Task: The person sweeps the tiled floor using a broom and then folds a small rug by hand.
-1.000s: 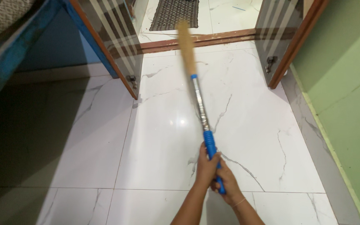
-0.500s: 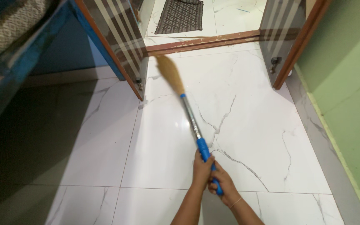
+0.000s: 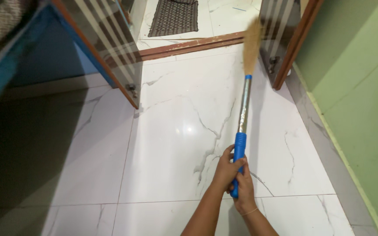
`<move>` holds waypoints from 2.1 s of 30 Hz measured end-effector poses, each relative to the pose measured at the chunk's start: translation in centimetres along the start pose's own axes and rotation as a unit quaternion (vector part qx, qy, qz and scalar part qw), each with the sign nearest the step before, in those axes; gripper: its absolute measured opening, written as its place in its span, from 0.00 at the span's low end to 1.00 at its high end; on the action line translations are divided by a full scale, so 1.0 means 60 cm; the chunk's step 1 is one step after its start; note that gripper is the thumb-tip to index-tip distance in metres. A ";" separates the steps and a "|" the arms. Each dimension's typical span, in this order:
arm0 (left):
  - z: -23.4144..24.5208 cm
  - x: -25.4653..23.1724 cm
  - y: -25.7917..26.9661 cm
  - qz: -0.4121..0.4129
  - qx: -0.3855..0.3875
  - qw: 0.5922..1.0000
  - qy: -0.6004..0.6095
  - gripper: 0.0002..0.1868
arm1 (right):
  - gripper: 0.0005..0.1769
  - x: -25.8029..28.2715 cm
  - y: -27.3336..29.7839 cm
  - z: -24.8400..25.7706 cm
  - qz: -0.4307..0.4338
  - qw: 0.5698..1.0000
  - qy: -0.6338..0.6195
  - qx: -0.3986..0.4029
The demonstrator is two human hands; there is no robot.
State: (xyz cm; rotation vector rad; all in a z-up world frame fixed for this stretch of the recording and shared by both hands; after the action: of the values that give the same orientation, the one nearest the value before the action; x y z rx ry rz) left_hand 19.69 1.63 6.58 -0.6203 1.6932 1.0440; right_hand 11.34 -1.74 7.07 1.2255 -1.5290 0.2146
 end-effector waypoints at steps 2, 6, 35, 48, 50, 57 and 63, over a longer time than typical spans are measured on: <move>-0.004 0.006 0.001 0.014 0.006 1.000 0.009 0.40 | 0.39 0.013 0.000 0.003 0.016 0.999 0.029 -0.006; 0.002 0.035 -0.009 0.021 -0.013 1.000 0.011 0.38 | 0.39 0.001 -0.007 0.010 -0.003 1.000 0.005 0.009; 0.038 0.030 -0.010 -0.027 -0.090 0.995 -0.046 0.41 | 0.39 -0.009 -0.033 -0.016 0.011 0.991 0.019 0.130; 0.082 0.046 0.029 0.004 -0.161 0.982 -0.104 0.41 | 0.40 -0.083 -0.037 -0.013 -0.083 0.984 -0.010 0.157; 0.095 0.048 0.046 0.006 -0.173 0.981 -0.092 0.41 | 0.41 -0.084 -0.034 -0.031 -0.077 0.971 0.031 0.223; 0.127 0.060 0.063 -0.049 -0.243 0.961 -0.123 0.45 | 0.43 -0.098 -0.022 -0.052 -0.102 0.951 0.040 0.288; 0.102 0.058 0.024 0.023 -0.165 0.969 -0.184 0.40 | 0.38 -0.122 -0.039 -0.024 -0.127 0.971 -0.040 0.201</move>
State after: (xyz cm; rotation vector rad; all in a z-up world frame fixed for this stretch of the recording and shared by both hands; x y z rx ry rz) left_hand 20.26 7.90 3.11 -0.5572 1.2263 1.3969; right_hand 12.97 2.37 0.64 1.7555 -1.4186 0.3183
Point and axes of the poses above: each hand's wrist, its own y-axis away from the middle knuckle, its own z-axis out of the back of the hand, x = y × z, the point moved 9 cm from there along -y, towards the middle knuckle, and after that the axes turned 5 degrees about y, right-handed, at the moved point
